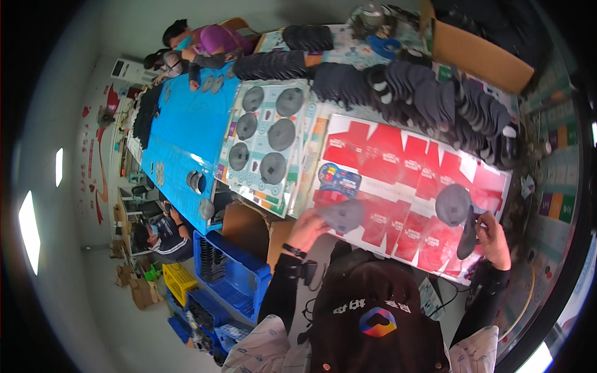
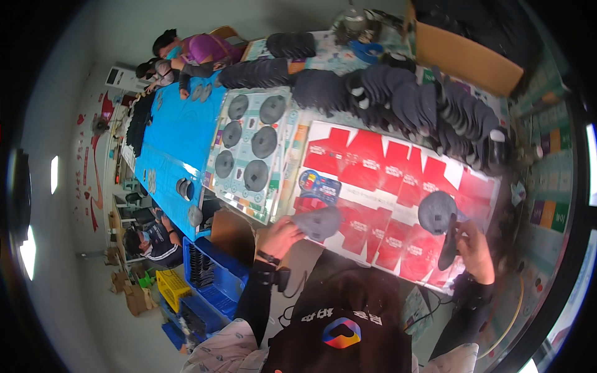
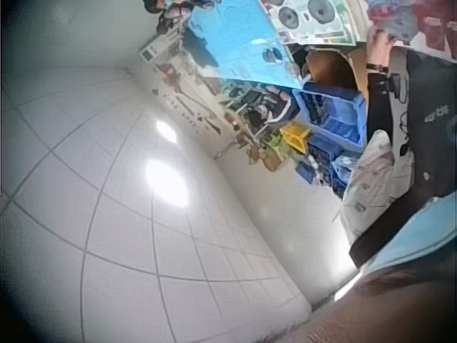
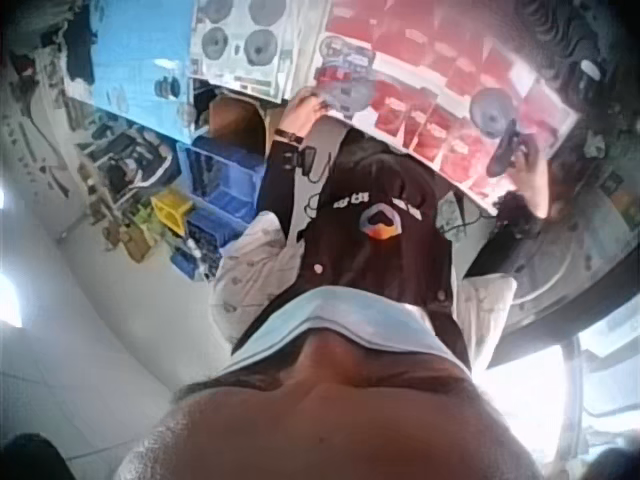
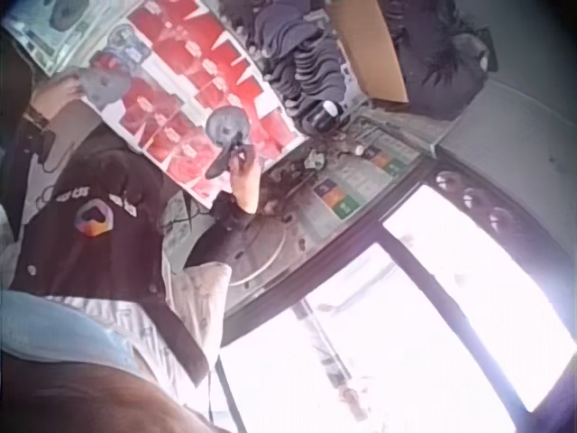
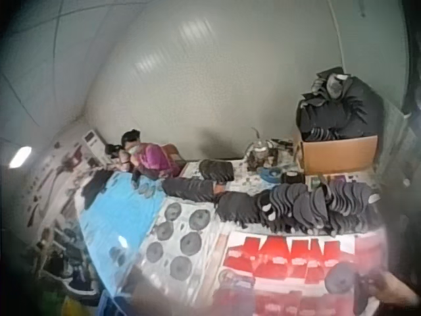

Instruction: The person is organizing various shoe components, specifically grey fabric circles and black tongue-like pieces, on a work table at a factory.

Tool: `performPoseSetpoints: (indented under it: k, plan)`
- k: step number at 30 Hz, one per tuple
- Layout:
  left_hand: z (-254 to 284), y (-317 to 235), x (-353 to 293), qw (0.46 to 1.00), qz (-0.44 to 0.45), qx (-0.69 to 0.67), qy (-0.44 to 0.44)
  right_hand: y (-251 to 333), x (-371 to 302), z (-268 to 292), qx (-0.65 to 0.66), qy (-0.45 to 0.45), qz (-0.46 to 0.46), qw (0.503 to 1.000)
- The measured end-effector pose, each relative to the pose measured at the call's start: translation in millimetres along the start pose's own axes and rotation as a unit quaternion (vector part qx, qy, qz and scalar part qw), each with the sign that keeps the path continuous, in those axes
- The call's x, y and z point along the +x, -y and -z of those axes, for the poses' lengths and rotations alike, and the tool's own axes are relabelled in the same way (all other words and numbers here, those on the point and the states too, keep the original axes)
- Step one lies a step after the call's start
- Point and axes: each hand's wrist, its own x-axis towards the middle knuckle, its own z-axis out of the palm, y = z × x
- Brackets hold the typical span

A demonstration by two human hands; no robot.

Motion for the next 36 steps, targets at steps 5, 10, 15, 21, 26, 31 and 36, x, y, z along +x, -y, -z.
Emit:
performPoseSetpoints:
  k: [5, 10, 15, 21, 26, 31, 36]
  plan:
    - [126.8, -63.9, -33.0, 0.984, -0.092, 0.054, -0.146, 60.6, 87.2, -132.0, -0.018, -0.02, 0.145, 0.989]
    - [248.2, -101.7, -2.2, 0.974, -0.102, 0.039, -0.199, 142.2, 205.2, -323.9, 0.034, 0.021, 0.122, 0.992]
    - [334.4, -148.0, 72.8, 0.979, -0.135, -0.001, -0.152, 247.2, 321.5, -512.0, 0.106, 0.084, 0.103, 0.985]
    - [328.6, -238.9, 123.7, 0.972, -0.182, -0.104, -0.108, 325.2, 406.2, -622.1, 0.321, 0.097, 0.132, 0.933]
    - [366.0, -198.4, 220.5, 0.96, -0.127, -0.188, -0.162, 268.5, 501.9, -681.4, 0.308, -0.017, 0.127, 0.943]
    - [397.7, -132.5, 269.7, 0.938, -0.156, -0.077, -0.301, 208.4, 542.8, -721.0, 0.073, -0.17, 0.091, 0.978]
    - [393.4, -126.0, 271.3, 0.922, -0.198, -0.012, -0.332, 203.5, 538.2, -717.1, -0.217, -0.245, 0.215, 0.92]
